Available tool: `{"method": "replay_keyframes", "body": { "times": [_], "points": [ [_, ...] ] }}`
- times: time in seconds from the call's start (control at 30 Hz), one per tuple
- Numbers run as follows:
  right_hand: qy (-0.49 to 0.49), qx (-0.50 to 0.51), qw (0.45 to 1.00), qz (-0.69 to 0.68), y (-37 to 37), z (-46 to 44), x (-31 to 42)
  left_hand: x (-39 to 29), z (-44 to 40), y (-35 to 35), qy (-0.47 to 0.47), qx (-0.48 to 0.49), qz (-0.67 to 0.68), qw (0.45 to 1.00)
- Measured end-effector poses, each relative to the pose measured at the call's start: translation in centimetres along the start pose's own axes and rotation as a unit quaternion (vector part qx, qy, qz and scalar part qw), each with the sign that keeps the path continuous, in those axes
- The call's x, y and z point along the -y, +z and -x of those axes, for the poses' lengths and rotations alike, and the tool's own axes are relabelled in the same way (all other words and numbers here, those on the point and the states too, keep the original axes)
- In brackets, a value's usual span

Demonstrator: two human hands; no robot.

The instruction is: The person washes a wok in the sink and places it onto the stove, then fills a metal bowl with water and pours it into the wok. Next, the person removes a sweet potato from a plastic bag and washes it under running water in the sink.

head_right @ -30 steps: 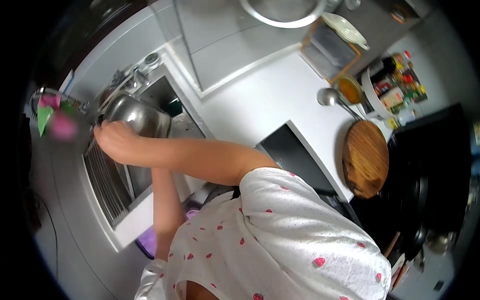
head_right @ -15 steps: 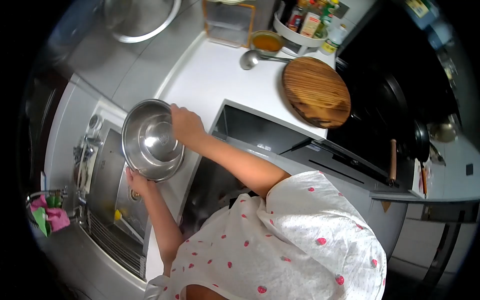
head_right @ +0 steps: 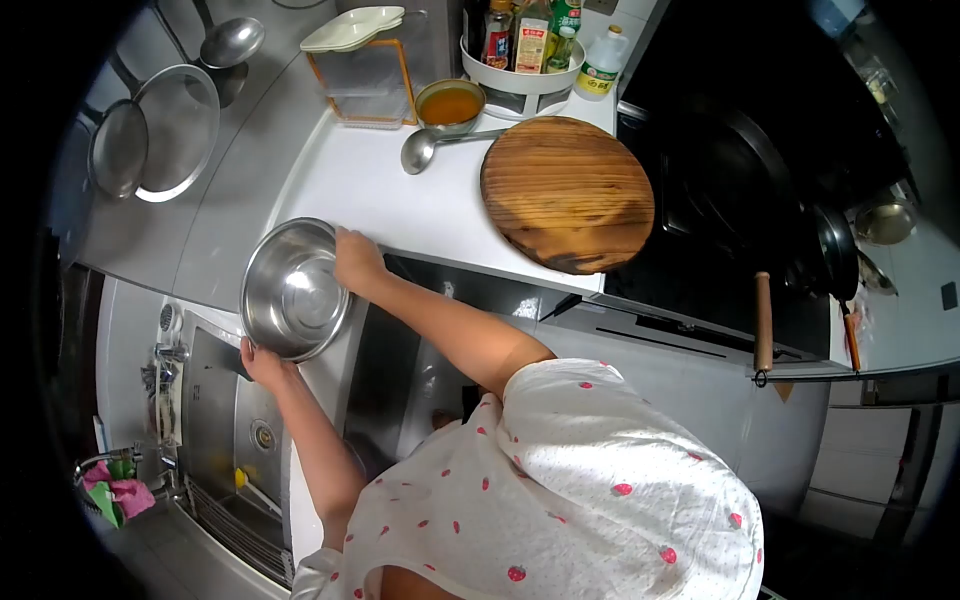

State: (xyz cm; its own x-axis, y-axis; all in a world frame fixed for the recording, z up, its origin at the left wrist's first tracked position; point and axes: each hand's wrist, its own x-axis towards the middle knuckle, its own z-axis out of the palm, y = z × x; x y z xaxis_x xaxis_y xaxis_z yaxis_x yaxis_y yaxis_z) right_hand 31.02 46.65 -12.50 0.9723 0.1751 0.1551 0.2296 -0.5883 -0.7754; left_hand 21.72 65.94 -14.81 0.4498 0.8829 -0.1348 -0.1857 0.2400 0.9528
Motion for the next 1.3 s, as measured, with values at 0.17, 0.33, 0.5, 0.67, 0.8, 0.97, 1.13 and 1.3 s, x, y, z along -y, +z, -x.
{"method": "replay_keyframes", "body": {
  "times": [0.17, 0.33, 0.5, 0.67, 0.8, 0.97, 1.13, 1.3],
  "points": [
    [0.028, 0.013, 0.999, -0.031, -1.9, 0.7, 0.9, -2.7, 3.2, 2.4, 0.13, -0.01, -0.154, 0.979],
    [0.02, -0.091, 0.989, -0.118, -4.2, 3.8, 1.5, -4.8, 10.4, 8.5, 0.186, 0.157, -0.117, 0.963],
    [0.033, -0.229, 0.961, -0.15, -8.7, 9.5, 0.1, -2.9, 19.6, 12.1, 0.078, 0.386, -0.055, 0.918],
    [0.129, -0.323, 0.928, -0.135, -14.1, 17.2, -3.1, 0.6, 28.8, 11.3, -0.066, 0.55, -0.018, 0.832],
    [0.228, -0.35, 0.889, -0.188, -18.9, 23.9, -4.5, 3.3, 36.5, 9.9, -0.23, 0.597, 0.015, 0.769],
    [0.283, -0.426, 0.843, -0.169, -23.3, 32.7, -10.5, 11.6, 45.7, 8.4, -0.395, 0.636, 0.015, 0.663],
    [0.297, -0.525, 0.791, -0.1, -31.6, 47.3, -16.6, 10.5, 64.5, 2.0, -0.374, 0.714, 0.006, 0.592],
    [0.358, -0.62, 0.696, -0.053, -40.4, 60.9, -18.5, 8.6, 81.5, -3.7, -0.396, 0.762, -0.031, 0.511]
  ]
}}
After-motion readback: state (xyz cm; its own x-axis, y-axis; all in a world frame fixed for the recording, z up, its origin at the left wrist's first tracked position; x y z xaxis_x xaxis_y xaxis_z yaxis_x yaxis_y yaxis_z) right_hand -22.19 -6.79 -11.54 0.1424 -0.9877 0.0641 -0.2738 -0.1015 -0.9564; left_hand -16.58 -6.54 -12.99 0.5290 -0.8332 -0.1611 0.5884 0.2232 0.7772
